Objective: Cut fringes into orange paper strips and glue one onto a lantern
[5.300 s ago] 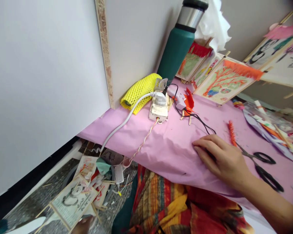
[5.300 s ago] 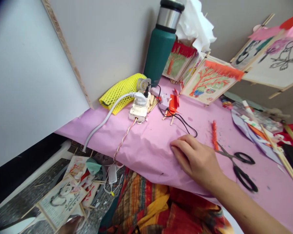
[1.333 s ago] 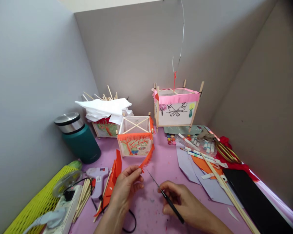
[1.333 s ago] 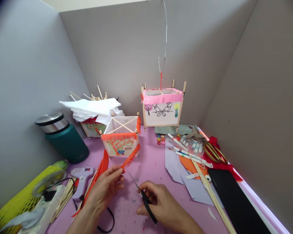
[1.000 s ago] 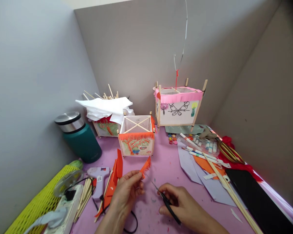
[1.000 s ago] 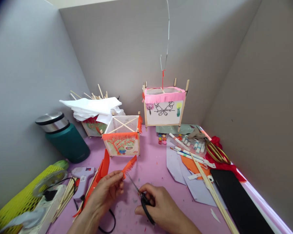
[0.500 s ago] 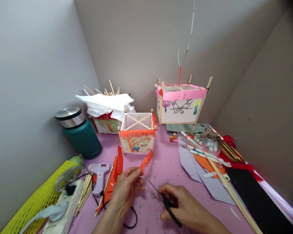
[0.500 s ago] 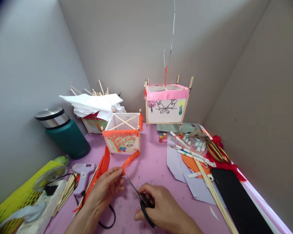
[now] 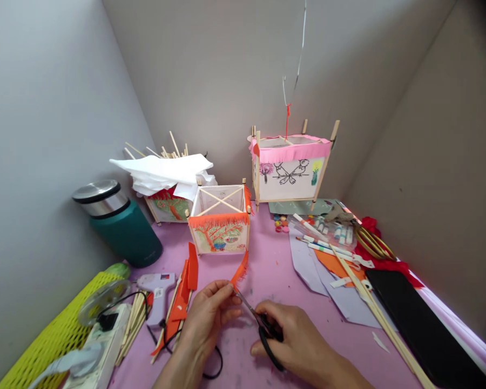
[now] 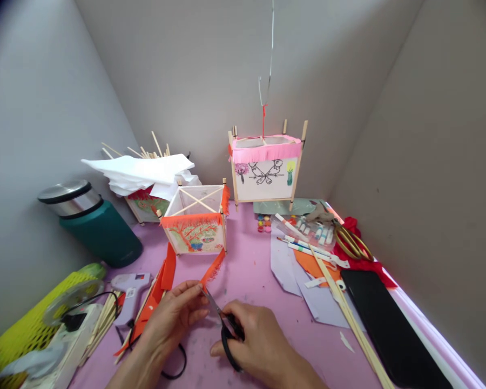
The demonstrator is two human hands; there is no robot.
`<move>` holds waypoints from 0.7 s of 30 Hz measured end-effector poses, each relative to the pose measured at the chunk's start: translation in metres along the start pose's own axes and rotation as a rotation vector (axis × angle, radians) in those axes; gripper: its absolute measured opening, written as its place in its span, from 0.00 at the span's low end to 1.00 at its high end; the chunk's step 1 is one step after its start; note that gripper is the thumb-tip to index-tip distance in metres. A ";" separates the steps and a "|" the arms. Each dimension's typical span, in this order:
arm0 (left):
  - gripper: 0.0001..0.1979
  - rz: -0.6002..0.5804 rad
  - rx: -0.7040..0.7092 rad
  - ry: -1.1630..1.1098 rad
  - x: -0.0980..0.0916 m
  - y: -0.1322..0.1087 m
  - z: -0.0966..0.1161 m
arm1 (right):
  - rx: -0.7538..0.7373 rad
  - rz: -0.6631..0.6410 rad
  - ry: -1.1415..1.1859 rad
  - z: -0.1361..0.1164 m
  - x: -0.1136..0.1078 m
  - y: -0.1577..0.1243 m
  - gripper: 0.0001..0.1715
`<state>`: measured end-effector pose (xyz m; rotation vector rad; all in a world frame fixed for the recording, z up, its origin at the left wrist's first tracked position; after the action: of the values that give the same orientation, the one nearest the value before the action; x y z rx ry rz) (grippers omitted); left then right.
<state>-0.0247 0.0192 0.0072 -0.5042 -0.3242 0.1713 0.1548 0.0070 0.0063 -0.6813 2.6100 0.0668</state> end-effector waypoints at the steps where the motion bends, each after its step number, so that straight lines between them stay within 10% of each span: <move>1: 0.02 -0.005 0.001 0.003 0.000 0.000 0.000 | -0.012 0.008 -0.016 0.000 0.000 0.000 0.13; 21: 0.03 -0.039 -0.026 -0.008 0.000 0.000 -0.006 | -0.049 0.050 -0.035 0.001 0.006 -0.002 0.13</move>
<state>-0.0226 0.0166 0.0025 -0.5225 -0.3441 0.1317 0.1511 0.0028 0.0033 -0.6262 2.5990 0.1567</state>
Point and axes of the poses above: each hand's wrist, its own y-axis towards the middle knuckle, its own x-axis out of the palm, z = x × y, the point moved 1 cm from there along y, towards the middle knuckle, and after that the axes turned 14 degrees about y, right-handed, at the moved point
